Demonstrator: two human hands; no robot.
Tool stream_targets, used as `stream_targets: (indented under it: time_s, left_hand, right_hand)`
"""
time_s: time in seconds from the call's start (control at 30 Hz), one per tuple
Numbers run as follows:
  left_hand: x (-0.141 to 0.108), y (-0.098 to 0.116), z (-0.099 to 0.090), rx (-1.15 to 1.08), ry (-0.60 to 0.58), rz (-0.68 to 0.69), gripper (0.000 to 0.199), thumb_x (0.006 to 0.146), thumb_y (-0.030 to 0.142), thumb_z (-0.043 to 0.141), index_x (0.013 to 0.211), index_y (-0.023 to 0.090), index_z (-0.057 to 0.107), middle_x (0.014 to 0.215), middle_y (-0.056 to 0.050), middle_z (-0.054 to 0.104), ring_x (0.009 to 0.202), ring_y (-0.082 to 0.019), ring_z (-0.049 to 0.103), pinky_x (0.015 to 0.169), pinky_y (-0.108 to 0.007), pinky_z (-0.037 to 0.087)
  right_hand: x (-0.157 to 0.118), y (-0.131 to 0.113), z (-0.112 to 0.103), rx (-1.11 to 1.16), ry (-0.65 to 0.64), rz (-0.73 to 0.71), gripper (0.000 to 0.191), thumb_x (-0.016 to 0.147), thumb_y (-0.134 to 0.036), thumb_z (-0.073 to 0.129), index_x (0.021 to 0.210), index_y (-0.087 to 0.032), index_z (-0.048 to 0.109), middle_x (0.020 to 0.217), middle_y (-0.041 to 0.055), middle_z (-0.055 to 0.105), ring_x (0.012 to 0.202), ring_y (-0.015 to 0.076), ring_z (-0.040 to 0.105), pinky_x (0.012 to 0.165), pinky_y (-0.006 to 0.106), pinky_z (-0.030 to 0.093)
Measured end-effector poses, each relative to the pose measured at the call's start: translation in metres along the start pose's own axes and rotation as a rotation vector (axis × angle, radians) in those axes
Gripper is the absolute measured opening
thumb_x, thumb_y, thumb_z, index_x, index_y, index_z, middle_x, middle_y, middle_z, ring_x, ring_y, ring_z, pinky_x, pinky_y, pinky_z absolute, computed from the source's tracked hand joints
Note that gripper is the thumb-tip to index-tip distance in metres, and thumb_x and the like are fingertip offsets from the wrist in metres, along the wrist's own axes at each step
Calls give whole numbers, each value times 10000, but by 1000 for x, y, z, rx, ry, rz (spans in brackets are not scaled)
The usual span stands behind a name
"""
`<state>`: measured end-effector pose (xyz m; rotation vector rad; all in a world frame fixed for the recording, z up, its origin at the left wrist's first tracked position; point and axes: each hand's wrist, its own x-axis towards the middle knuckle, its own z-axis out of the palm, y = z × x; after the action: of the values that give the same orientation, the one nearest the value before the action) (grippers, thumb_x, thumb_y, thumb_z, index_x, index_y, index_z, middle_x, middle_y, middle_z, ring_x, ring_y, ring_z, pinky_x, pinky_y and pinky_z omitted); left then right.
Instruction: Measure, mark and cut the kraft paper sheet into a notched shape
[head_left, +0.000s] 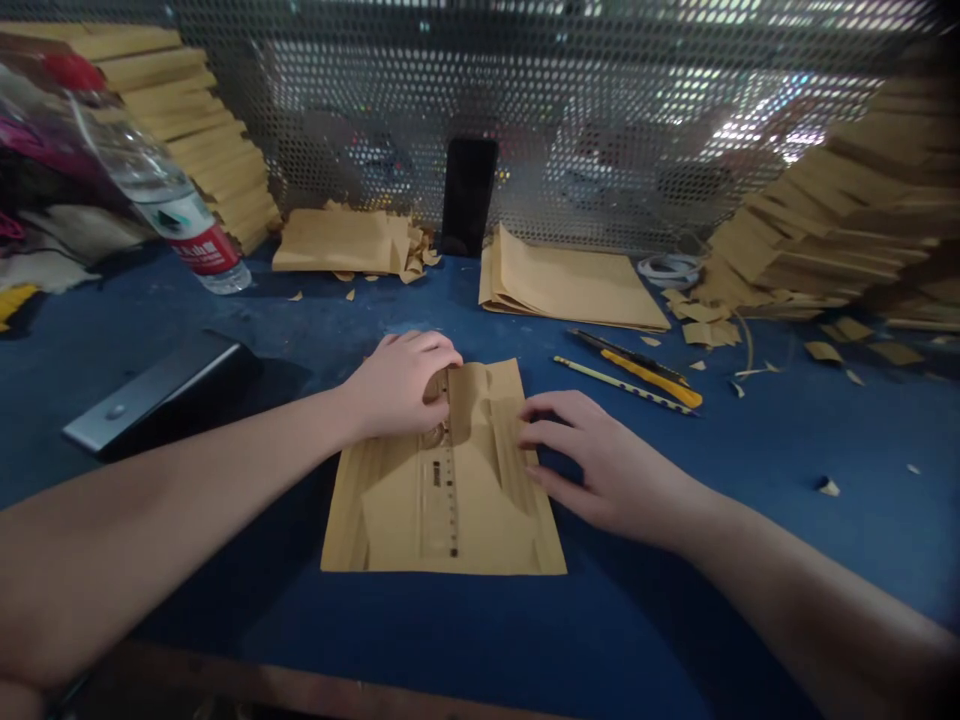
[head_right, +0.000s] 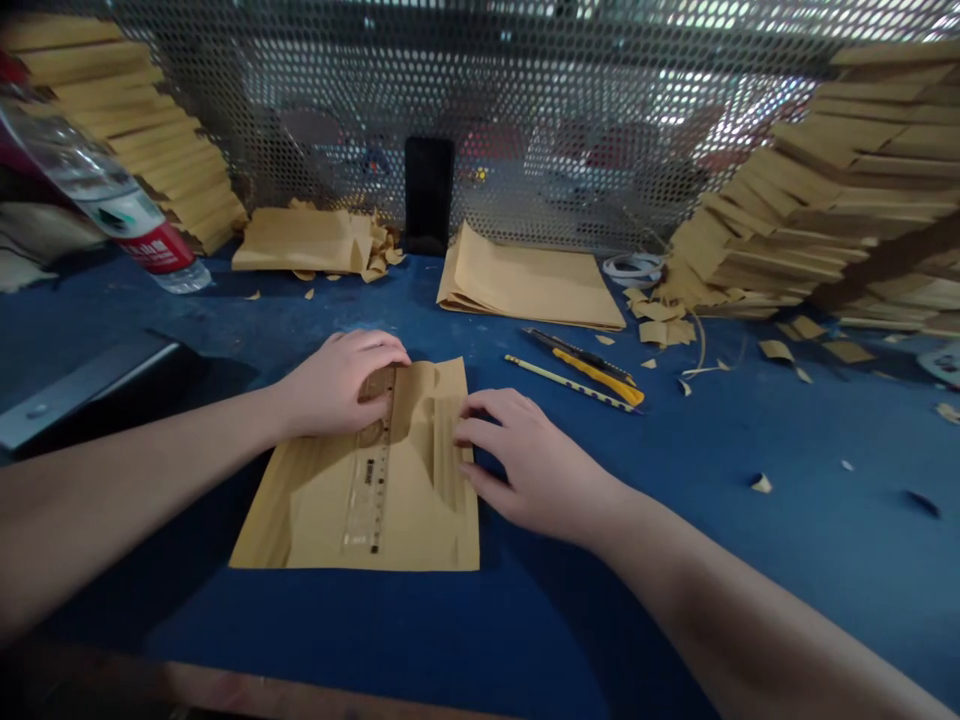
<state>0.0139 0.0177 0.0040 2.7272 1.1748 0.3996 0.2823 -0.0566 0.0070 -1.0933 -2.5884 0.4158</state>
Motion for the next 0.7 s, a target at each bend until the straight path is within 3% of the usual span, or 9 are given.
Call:
stream_targets:
  time_s: [0.1,0.27,0.4,0.57,0.63,0.7]
  left_hand:
    - [-1,3,0,51,14,-8,476,831,456,658,1216,182,599,1168,-83,598,1159,-291,540,1119,-579,309]
    - [-2,5,1,124,75,-21,663,830,649,598,1261,145,585,1130,-116,599,1211,-338,505,1201,-632,69]
    - [-1,3,3,114,70,-5,581,875,598,580,1270,171,575,1171,-89,612,1162,-281,566,1204,-560,175]
    - [0,1,3,117,80,-25,541,875,638,556,1129,166,623,1099,-72,642,1079,-273,609,1189,-548,204]
    - [0,0,4,125,87,-44,577,867,681,535,1098,160,628,1053,-75,655,1056,-288,614,1177,-558,211]
    - [0,1,4,126,89,-56,603,872,703,511,1103,159,627,1049,-78,660,1058,-291,613,1171,-548,227]
  right_hand:
    - [-1,-1,-1,22,4,-7,164,920,-226,549,1048,-206,649,1206,125,611,1160,282,540,977,466,460]
    - [0,-4,-7,79,-20,-10,156,938,-223,527,1060,-209,622,1007,76,672,959,215,599,808,353,502]
    - [-1,-6,-8,84,-34,-14,220,926,-371,605,1051,-195,646,1062,93,657,1007,238,581,861,389,484]
    - [-5,-15,-2,55,-48,-9,551,739,-567,782,1162,-233,669,1119,100,624,1008,281,568,879,466,464]
    - [-6,-19,0,36,-51,3,536,743,-521,792,1191,-256,667,1123,97,605,1004,279,557,888,479,459]
    - [-7,-19,1,17,-52,26,379,830,-368,721,1187,-255,664,1110,94,592,1007,267,548,900,479,456]
